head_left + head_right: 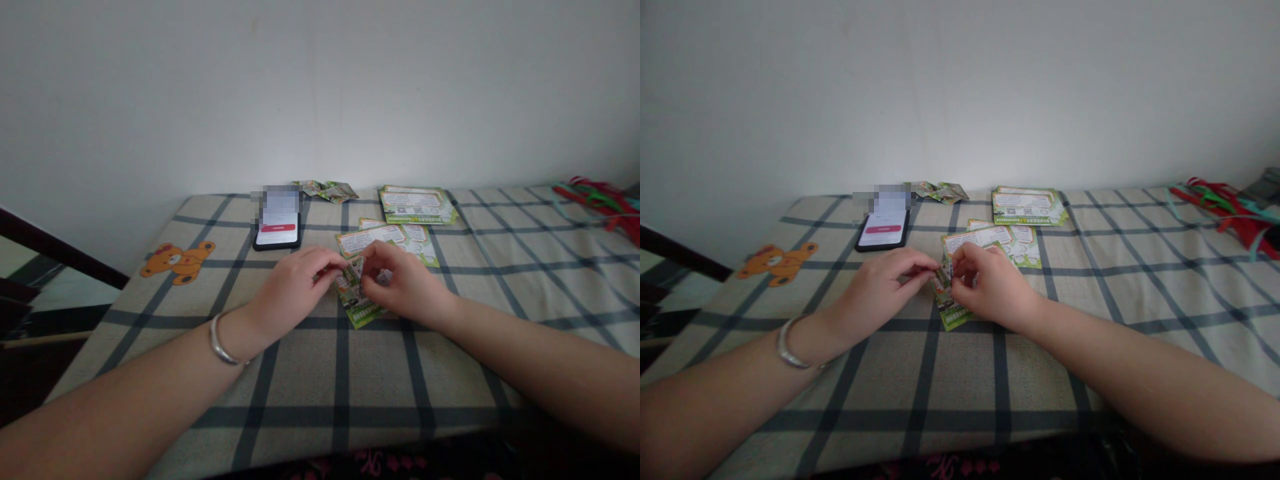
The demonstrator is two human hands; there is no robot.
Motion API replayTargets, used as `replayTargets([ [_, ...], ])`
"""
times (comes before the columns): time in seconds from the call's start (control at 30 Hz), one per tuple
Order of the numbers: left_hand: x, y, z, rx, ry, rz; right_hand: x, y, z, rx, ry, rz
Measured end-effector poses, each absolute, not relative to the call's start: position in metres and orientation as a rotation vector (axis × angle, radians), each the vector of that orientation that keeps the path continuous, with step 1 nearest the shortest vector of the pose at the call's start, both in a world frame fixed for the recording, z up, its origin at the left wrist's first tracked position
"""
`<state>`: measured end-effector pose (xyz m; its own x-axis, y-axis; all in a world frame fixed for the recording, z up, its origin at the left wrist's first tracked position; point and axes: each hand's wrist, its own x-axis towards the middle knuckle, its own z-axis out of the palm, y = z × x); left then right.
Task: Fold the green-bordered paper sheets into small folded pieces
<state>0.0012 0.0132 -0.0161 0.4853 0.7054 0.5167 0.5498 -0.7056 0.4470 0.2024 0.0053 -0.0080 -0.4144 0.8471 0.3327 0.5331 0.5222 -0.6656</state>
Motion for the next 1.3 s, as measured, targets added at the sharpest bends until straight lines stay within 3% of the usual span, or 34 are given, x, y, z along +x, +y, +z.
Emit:
replayTargets([
  [0.43,0.003,0.012,-0.0158,2.459,1.08,1.006,0.2023,0.0054,-0.0098,-1.108,-2.128,0.626],
  [0.97,0.005,0.0093,-0.0225,2.178,1.07,0.906,0.2048,0.0041,-0.0126,-1.012,-2.256,0.239],
  [1.3,0.0048,0.0102,-0.019,2.396,1.192,0.96,0.2059,0.0033,-0.0091,-1.06,-2.298,0.105],
])
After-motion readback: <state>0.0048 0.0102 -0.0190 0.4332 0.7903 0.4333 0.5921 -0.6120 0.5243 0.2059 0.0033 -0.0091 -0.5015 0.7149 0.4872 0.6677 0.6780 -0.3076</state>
